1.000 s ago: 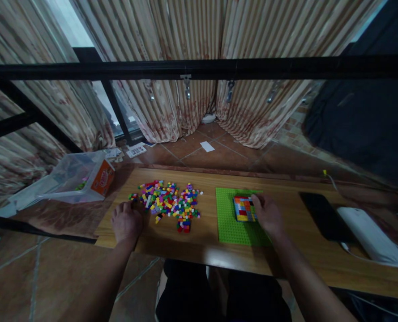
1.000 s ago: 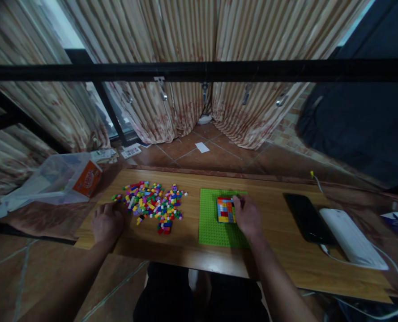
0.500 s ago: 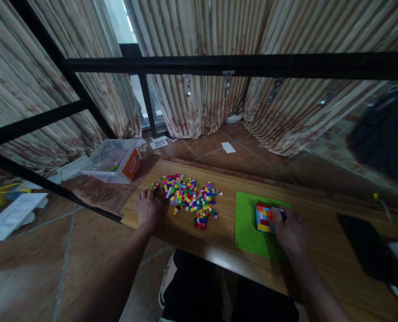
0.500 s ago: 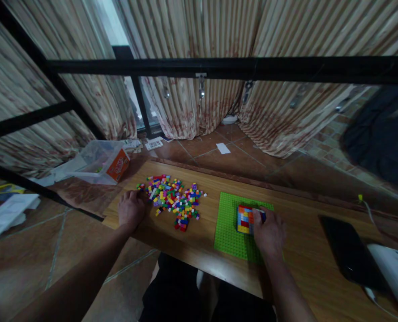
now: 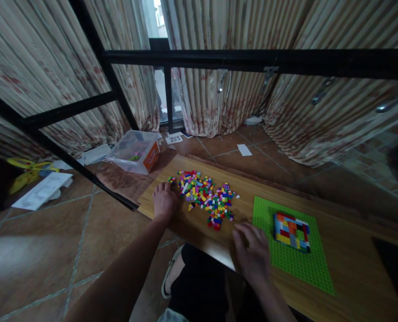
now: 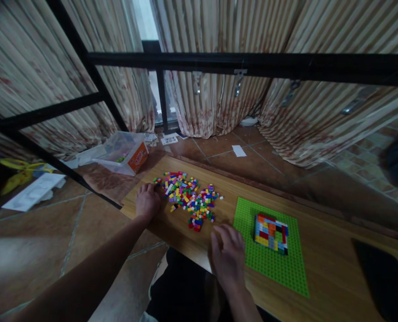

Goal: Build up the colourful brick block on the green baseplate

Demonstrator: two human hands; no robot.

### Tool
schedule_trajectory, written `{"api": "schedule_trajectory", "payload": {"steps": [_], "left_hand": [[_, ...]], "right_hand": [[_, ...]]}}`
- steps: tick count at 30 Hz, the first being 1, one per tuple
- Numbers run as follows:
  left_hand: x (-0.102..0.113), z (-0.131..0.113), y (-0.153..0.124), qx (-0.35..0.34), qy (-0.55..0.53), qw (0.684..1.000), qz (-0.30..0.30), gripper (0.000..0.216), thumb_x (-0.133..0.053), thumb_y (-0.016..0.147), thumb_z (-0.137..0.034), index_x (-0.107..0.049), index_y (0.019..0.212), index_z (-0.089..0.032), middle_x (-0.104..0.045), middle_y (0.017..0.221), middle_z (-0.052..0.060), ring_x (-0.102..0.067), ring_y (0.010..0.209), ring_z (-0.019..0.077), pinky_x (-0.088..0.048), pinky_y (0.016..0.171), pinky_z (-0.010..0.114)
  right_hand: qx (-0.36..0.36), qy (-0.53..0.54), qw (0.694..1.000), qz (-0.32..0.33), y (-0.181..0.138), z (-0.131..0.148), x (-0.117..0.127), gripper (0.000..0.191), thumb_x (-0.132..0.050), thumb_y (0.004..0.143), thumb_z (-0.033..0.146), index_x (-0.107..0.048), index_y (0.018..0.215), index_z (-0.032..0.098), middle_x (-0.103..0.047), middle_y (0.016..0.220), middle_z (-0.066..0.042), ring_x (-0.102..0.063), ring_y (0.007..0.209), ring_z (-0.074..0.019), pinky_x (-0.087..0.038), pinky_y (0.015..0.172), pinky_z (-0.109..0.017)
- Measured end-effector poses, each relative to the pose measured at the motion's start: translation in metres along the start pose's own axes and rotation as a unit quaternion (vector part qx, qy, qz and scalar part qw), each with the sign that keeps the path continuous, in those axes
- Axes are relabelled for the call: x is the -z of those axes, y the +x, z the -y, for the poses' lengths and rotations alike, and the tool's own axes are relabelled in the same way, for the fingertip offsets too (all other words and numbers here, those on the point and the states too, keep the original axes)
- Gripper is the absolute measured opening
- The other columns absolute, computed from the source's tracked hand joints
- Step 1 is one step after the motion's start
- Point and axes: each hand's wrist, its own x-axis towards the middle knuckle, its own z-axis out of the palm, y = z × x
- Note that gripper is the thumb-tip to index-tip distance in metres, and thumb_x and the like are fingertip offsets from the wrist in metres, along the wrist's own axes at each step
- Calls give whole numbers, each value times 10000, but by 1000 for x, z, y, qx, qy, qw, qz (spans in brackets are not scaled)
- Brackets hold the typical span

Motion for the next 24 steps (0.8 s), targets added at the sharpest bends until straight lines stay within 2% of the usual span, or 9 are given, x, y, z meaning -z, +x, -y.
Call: {"api": "schedule_trajectory", "payload": {"steps": [3,8,12,17,24], "left_hand": [[0,1,0,-2,-3,1000,7,366,-426,856,-137,-598,1179,-146,-591,1183,144,-503,1118,281,-399,912,400],[1,0,0,3,-4,1000,14,375,-427,848,-136,-596,1183,-149,-587,1197,140,-505,1118,281,-402,903,401],[2,0,0,2,-5,1000,8,384,-427,842,-132,-594,1188,-142,-586,1196,145,-504,1115,286,-401,905,411],[2,0,0,1,-2,1000,12,371,-428,852,-140,-596,1182,-148,-585,1200,139,-502,1115,283,-399,900,400],[1,0,0,1,-4,1000,6,365,-425,860,-145,-595,1183,-143,-588,1196,139,-504,1111,285,-393,908,401]], "right_hand": [[16,15,998,56,-7,24,-18,250,-476,923,398,-641,979,220,-659,1013,-84,-562,964,-248,-407,846,-391],[-7,-60,997,55,-2,37,-33,278,-536,872,471,-632,950,222,-658,957,-85,-542,922,-274,-356,790,-397],[-17,-83,995,52,3,36,-36,229,-526,879,432,-629,911,229,-655,927,-77,-532,899,-269,-334,764,-377],[-12,-59,997,57,2,28,-30,191,-487,911,342,-631,920,217,-655,951,-73,-534,915,-253,-339,784,-363],[-16,-32,997,65,5,18,-23,175,-490,904,314,-626,930,206,-655,939,-60,-543,926,-246,-355,807,-363]]}}
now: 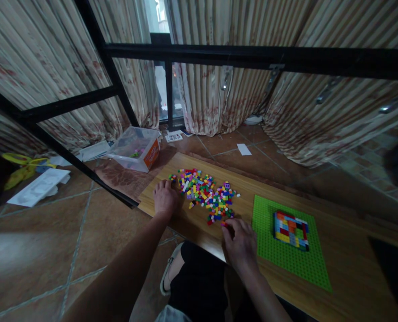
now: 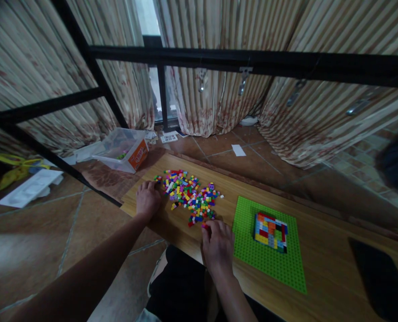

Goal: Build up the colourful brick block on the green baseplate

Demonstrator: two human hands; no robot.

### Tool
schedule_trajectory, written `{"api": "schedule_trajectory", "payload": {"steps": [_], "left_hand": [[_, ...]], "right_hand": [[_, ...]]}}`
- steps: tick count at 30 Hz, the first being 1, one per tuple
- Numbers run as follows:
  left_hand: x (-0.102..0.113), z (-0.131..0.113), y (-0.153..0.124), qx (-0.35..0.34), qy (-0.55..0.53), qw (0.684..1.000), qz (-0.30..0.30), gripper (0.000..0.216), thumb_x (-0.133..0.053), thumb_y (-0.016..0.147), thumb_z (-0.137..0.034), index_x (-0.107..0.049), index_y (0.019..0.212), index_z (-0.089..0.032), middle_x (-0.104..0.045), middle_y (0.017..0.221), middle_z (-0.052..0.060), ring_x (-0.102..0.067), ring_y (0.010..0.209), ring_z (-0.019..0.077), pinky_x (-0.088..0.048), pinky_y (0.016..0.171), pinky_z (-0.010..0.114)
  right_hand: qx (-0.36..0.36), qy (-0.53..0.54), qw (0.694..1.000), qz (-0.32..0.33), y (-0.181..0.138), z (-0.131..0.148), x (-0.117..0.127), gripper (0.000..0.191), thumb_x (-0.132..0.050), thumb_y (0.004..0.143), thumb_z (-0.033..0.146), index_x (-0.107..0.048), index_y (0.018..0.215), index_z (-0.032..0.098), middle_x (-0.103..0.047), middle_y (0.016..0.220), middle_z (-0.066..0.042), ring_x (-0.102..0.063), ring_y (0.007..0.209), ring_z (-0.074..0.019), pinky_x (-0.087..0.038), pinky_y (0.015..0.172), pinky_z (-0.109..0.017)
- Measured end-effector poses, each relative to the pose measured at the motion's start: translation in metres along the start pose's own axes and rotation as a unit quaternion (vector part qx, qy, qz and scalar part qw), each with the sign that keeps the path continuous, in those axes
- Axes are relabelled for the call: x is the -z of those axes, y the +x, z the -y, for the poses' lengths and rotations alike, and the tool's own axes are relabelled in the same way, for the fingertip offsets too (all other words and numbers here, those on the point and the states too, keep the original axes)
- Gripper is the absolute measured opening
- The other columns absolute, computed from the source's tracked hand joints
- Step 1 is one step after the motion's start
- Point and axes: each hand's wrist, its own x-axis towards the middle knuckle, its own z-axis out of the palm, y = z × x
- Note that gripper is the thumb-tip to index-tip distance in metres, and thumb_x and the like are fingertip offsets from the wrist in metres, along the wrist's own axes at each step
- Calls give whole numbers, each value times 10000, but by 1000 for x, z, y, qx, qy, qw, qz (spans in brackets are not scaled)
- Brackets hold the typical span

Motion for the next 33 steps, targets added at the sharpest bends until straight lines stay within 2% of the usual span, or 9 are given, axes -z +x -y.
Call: {"api": "schedule_trajectory", "payload": {"steps": [5,10,23,33], "left_hand": [[0,0,0,-5,6,1000,2,362,-420,863,-149,-600,1177,-138,-597,1176,136,-514,1095,284,-396,897,392],[-1,0,-1,-3,12,1000,-5,350,-403,875,-166,-601,1163,-149,-597,1180,125,-517,1098,278,-409,891,389],[-1,0,0,0,15,1000,1,356,-417,869,-166,-598,1176,-160,-589,1191,131,-514,1112,268,-407,917,384],[-2,0,0,2,4,1000,-3,341,-419,872,-163,-597,1163,-165,-598,1175,126,-516,1096,274,-410,893,395]], "right_hand": [[1,-24,1000,-18,4,3,-4,230,-485,902,285,-640,1047,198,-640,1005,-79,-531,972,-255,-364,834,-375],[49,-29,998,7,12,8,-9,243,-522,899,276,-660,1092,226,-613,1074,-70,-510,988,-243,-363,851,-373],[67,-24,997,18,12,-5,3,180,-547,890,267,-672,1016,232,-607,1075,-54,-500,985,-241,-366,831,-374],[83,-2,996,28,16,2,0,193,-530,913,271,-695,1012,254,-622,1046,-49,-512,951,-227,-381,837,-370]]}}
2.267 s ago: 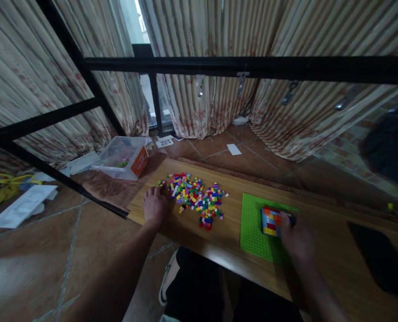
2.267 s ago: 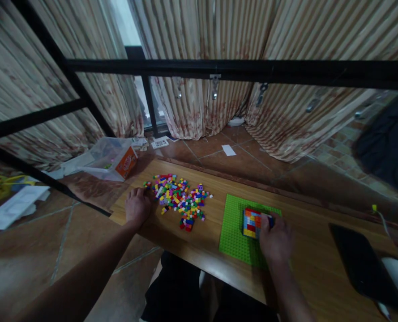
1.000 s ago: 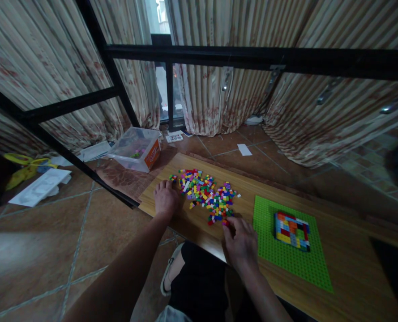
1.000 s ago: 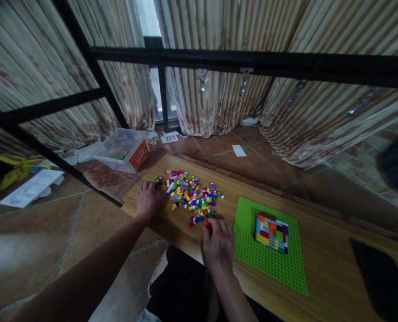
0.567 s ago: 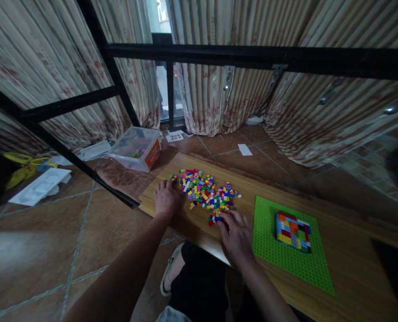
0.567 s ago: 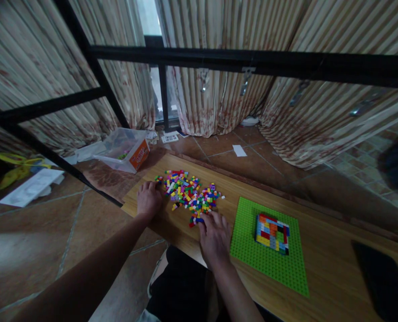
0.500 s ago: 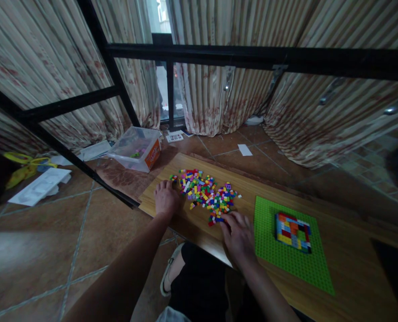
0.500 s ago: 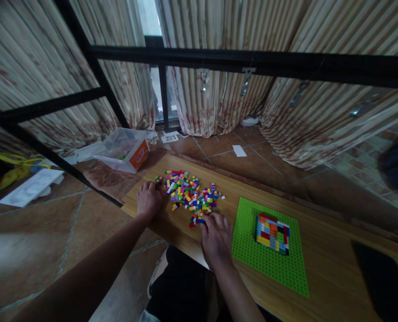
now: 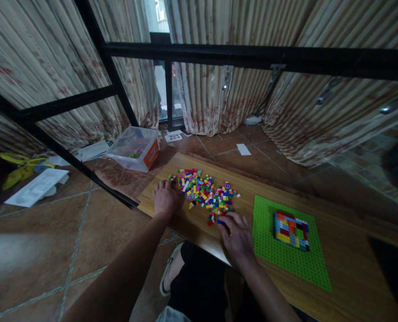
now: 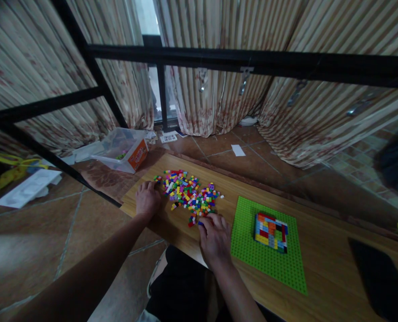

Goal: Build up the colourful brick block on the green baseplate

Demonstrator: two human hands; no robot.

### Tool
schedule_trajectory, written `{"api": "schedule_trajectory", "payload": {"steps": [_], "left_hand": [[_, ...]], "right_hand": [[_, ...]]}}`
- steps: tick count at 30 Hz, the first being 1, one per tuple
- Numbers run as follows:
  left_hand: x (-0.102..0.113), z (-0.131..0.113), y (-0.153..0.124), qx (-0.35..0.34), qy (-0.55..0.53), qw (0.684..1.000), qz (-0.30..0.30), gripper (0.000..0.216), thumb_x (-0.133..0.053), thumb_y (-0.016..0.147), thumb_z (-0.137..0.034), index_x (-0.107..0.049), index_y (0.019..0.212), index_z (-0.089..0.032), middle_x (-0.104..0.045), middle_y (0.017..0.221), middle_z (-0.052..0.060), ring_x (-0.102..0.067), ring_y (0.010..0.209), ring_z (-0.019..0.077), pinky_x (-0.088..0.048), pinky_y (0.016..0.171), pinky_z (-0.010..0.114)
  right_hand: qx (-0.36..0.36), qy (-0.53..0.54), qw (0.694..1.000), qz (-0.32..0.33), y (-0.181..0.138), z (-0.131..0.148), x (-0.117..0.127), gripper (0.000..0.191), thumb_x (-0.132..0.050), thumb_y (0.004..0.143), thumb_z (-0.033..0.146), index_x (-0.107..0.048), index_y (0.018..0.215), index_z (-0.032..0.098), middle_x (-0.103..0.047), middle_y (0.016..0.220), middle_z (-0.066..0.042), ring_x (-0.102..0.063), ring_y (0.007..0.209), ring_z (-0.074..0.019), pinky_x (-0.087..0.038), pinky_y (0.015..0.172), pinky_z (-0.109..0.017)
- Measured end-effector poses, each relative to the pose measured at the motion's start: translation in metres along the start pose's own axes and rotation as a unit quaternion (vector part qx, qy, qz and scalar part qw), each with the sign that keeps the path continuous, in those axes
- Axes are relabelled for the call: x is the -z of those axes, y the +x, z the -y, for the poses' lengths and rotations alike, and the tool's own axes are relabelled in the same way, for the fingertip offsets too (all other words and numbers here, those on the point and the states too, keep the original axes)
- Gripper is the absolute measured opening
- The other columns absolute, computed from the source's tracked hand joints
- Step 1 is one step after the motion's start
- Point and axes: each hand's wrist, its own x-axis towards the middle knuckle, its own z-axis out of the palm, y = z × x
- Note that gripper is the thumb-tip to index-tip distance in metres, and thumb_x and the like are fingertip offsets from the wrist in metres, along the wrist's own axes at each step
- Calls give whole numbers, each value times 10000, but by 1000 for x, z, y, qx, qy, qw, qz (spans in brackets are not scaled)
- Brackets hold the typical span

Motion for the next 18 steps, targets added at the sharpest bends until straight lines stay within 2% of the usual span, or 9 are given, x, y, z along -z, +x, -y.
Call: {"api": "schedule_trajectory", "payload": {"steps": [8,18], "left_hand": [[-1,0,0,1,2,1000,-5,342,-417,874,-184,-604,1160,-159,-605,1154,127,-522,1083,285,-407,894,396],[0,2,2,-10,4,1000,-10,363,-418,856,-160,-601,1170,-148,-603,1167,132,-519,1087,290,-409,899,402]], "right_hand": [[22,-47,999,11,14,-6,-2,150,-578,900,252,-691,999,241,-675,977,-35,-528,924,-220,-349,814,-356],[32,-137,990,2,24,0,0,226,-471,966,259,-680,890,216,-680,854,-44,-540,842,-206,-322,777,-339]]}}
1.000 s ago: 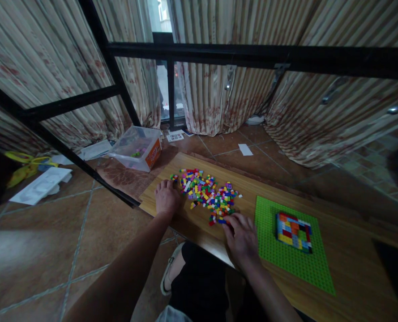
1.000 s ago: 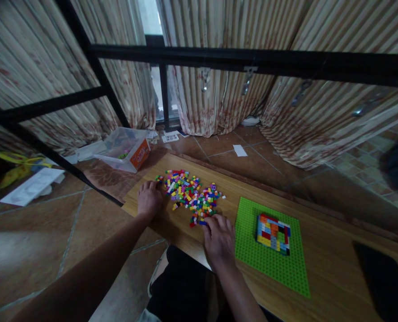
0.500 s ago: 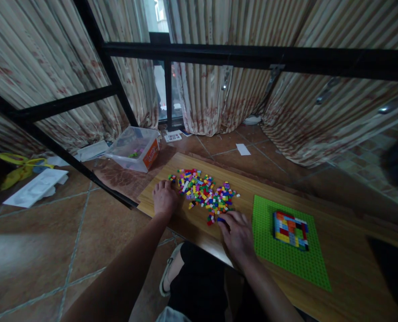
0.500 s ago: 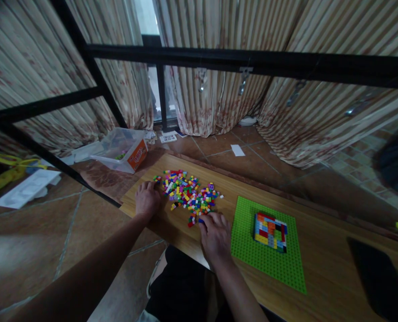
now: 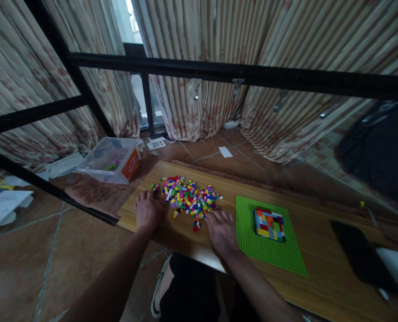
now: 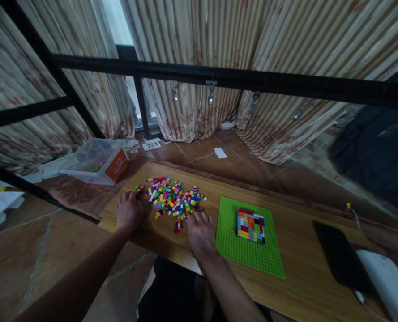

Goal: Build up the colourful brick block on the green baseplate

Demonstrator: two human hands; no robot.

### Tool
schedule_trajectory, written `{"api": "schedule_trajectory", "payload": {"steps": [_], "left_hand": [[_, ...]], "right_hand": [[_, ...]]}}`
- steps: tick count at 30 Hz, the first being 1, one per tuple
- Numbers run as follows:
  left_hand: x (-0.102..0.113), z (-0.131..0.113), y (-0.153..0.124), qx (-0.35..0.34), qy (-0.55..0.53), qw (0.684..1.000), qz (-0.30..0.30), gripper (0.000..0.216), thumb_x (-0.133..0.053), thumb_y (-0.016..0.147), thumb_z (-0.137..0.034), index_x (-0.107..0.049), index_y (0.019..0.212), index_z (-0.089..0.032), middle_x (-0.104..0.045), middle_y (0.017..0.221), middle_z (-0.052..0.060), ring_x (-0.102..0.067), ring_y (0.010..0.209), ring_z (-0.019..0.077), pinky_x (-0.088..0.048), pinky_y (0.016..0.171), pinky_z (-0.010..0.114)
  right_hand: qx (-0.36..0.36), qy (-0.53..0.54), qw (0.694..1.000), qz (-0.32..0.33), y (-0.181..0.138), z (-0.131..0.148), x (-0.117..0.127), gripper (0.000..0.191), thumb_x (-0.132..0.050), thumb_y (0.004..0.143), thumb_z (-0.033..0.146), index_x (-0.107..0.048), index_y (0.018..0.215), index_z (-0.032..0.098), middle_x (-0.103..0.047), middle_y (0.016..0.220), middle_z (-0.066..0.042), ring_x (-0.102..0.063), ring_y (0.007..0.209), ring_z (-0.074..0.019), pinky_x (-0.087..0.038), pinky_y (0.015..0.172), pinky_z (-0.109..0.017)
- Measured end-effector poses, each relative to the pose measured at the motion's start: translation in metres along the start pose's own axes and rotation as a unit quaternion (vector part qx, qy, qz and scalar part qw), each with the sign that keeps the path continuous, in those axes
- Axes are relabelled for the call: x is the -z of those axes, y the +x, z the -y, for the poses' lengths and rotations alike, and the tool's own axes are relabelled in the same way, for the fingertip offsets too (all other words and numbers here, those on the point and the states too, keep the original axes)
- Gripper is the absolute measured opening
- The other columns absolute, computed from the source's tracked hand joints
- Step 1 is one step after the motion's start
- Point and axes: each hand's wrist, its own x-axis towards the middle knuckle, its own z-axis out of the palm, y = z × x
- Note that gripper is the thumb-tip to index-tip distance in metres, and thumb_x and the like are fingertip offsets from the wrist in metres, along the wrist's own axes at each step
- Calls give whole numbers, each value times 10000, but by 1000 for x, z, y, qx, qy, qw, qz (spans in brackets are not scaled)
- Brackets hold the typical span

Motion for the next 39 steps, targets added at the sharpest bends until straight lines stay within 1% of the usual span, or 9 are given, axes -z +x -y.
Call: {"api": "schedule_trajectory", "payload": {"steps": [4,7,9,12,16,23,27,32,39], "left_hand": [[3,-1,0,3,3,1000,6,372,-402,868,-167,-596,1184,-144,-603,1174,133,-521,1081,290,-412,897,403],[4,-2,0,1,12,1000,10,378,-393,876,-183,-590,1195,-140,-602,1181,136,-517,1082,301,-417,883,409],[4,-2,0,1,15,1000,10,376,-395,874,-182,-592,1192,-141,-601,1183,136,-513,1093,302,-415,885,407],[5,-3,1,4,16,1000,14,371,-400,868,-171,-597,1182,-144,-599,1191,135,-510,1104,302,-410,893,407],[4,-2,2,-2,23,1000,13,376,-397,868,-177,-594,1184,-132,-595,1198,144,-512,1099,308,-417,879,411],[5,-2,3,-6,29,1000,9,384,-382,875,-188,-593,1191,-125,-594,1195,155,-519,1093,310,-424,875,416],[6,-3,3,-6,29,1000,10,393,-371,882,-194,-589,1200,-121,-594,1190,164,-518,1104,317,-430,871,423],[8,-4,2,-1,26,999,18,392,-377,880,-202,-592,1196,-116,-589,1215,168,-515,1109,325,-433,871,433],[9,-5,3,1,21,1000,23,392,-373,879,-190,-590,1199,-118,-589,1218,168,-514,1109,323,-426,873,432]], "right_hand": [[-30,32,999,-12,-1,0,-1,224,-453,969,245,-665,908,207,-674,854,-49,-562,857,-204,-359,786,-325],[-91,128,987,-47,-4,-5,3,277,-389,985,265,-652,931,193,-682,893,-64,-598,856,-189,-411,786,-302],[-147,206,965,-69,-9,-12,10,313,-362,986,308,-646,935,186,-692,902,-71,-626,820,-183,-444,748,-287],[-226,270,932,-88,-21,-31,24,363,-361,968,399,-645,943,175,-701,825,-73,-640,708,-185,-465,651,-285],[-315,267,904,-108,-42,-65,45,409,-403,924,482,-658,933,162,-640,610,-36,-604,558,-186,-448,548,-284],[-400,274,863,-141,-71,-118,63,481,-461,868,497,-646,1102,120,-710,744,-94,-675,636,-219,-510,600,-319],[-382,226,888,-122,-80,-134,60,472,-451,867,467,-649,1108,113,-729,911,-152,-698,740,-251,-530,659,-356],[-288,98,943,-138,-73,-134,58,404,-405,889,388,-688,1021,131,-720,997,-161,-686,846,-255,-520,777,-374],[-243,-14,963,-113,-51,-126,57,384,-355,920,312,-691,985,138,-719,966,-140,-669,814,-231,-491,739,-341]]}}
